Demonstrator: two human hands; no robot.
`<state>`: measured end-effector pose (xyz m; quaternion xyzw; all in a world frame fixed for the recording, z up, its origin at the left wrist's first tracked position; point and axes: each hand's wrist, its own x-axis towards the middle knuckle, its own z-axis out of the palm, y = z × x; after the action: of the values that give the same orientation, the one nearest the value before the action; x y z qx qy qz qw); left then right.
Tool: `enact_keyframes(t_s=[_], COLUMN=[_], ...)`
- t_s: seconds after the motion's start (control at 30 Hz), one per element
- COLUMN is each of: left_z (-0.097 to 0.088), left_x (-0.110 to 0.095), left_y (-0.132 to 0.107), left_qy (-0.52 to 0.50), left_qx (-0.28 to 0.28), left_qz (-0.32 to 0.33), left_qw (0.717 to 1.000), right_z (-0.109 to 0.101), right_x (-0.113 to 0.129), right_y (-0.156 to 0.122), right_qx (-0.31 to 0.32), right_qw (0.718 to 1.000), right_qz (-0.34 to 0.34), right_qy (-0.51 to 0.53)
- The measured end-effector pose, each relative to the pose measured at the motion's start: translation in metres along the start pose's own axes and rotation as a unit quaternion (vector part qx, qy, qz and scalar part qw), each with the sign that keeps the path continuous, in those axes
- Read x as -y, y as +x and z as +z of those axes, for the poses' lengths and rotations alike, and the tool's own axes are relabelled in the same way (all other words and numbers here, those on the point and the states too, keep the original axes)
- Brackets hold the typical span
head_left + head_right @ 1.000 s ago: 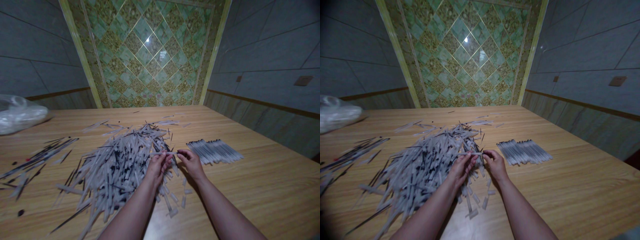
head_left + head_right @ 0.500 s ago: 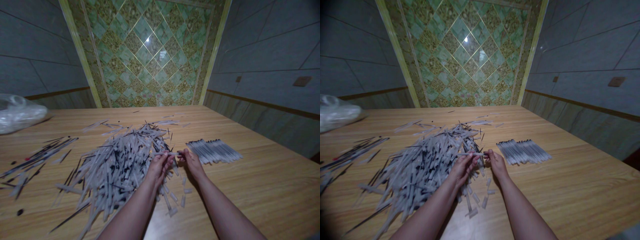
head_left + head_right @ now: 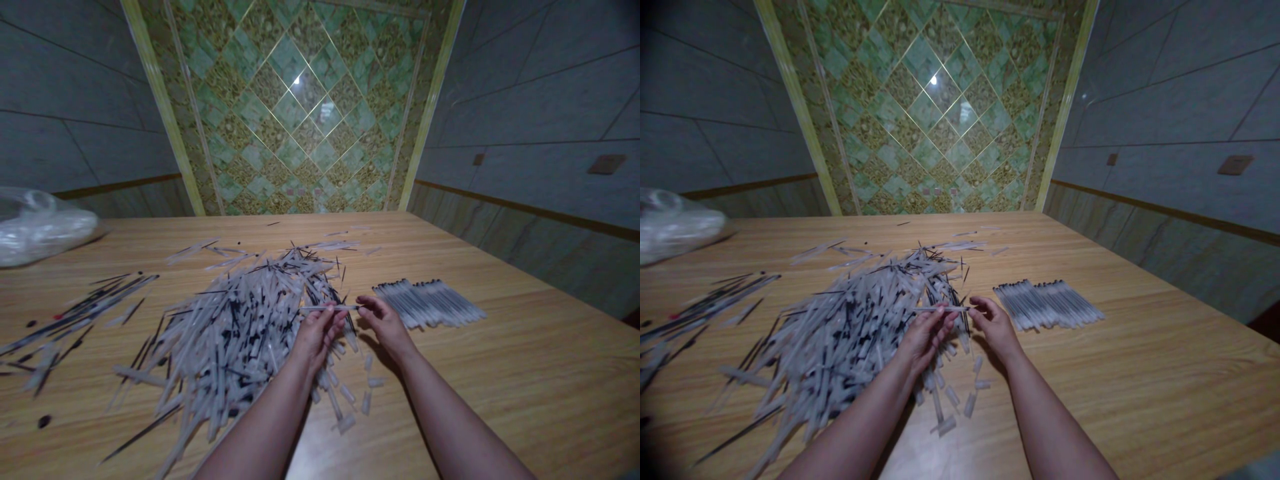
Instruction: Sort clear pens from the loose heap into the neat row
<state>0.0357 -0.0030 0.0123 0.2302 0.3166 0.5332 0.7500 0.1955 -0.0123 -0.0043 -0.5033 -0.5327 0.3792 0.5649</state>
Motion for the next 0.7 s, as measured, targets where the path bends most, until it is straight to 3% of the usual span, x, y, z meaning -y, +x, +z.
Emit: enact_keyframes(t_s=[0.2, 0.37, 0.53, 0.7], left_z=[-0.0013, -0.0005, -0.0003, -0.0001], left_x=[0.0015, 0.0011, 0.0018, 0.0009], left_y=[0.0010, 0.0003, 0.0000, 0.0001], left_qy=[0.007, 0.003, 0.009, 0.007], left_qx=[0.008, -0.001, 0.008, 0.002], left_qz=[-0.004, -0.006, -0.009, -0.006], left_qw=[1.000, 1.000, 1.000, 1.000], right_z=[-0.0004, -0.0014, -0.0014, -0.0020], right_x=[-0.0013, -0.0011, -0.0002, -0.0040], right_y=[0.0011, 0.0005, 0.0003, 0.0010], right_qx=[-0.025, 0.016, -0.018, 0.007], right_qw=[0.998, 1.000, 0.996, 1.000], right_qz=[-0.026, -0.003, -0.044, -0.010], right_qy=[-0.050, -0.001, -0.077, -0.007])
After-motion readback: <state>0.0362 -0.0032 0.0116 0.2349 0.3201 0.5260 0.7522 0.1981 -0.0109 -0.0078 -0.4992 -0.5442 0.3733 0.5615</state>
